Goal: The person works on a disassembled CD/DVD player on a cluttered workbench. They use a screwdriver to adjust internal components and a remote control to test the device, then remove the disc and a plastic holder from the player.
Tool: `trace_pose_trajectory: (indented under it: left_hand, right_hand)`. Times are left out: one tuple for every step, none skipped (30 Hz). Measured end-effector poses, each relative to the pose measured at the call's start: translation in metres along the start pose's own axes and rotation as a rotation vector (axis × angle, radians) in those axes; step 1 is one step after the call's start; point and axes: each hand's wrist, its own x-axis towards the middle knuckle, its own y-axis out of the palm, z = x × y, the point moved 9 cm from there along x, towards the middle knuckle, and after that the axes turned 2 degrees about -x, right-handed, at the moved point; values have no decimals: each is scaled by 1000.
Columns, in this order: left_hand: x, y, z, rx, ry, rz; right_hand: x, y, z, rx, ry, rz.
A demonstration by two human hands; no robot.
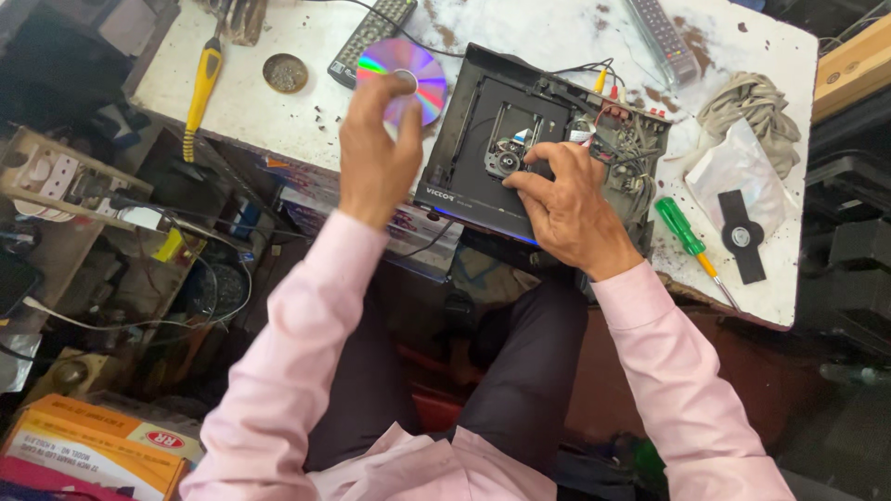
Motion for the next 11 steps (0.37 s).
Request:
trace_pose_trajectory:
  left_hand:
    - [-10,1,-8,-57,-39,48]
    - [-20,-2,-20,-47,-28,48]
    - [-30,-4,-30,-37,-18,47]
    - [-39,-7,-39,-27,-9,46]
    - [-47,-9,-46,-32,-7,34]
    - [-55,-12,-51,-36,-4,21]
    - [-61,-14,-54,-40,0,9]
    - [-68,-15,-53,-47,-31,3]
    - [-75,-14,-51,-55,-62,-4]
    - [-81,-13,-49,-62,-95,-10]
    - [-88,-12,-44,-60,-138,-20]
  right_hand:
    - [0,0,0,-15,-6,-13]
    - [-1,0,1,-30,-11,-25]
    - [-2,-1,2,-45,-17,-35]
    - [-2,-1,0,-28,-4,-36]
    - [-2,0,-1,-10,9,-38]
    - [-3,0,-2,7,22,-40]
    - [-3,0,-2,19,22,-35]
    - [-4,0,-3,29,22,-32]
    - [-5,0,-3,39,22,-28]
    - [-6,1,-3,42,13,-19]
    - [-6,3,-3,46,5,-6]
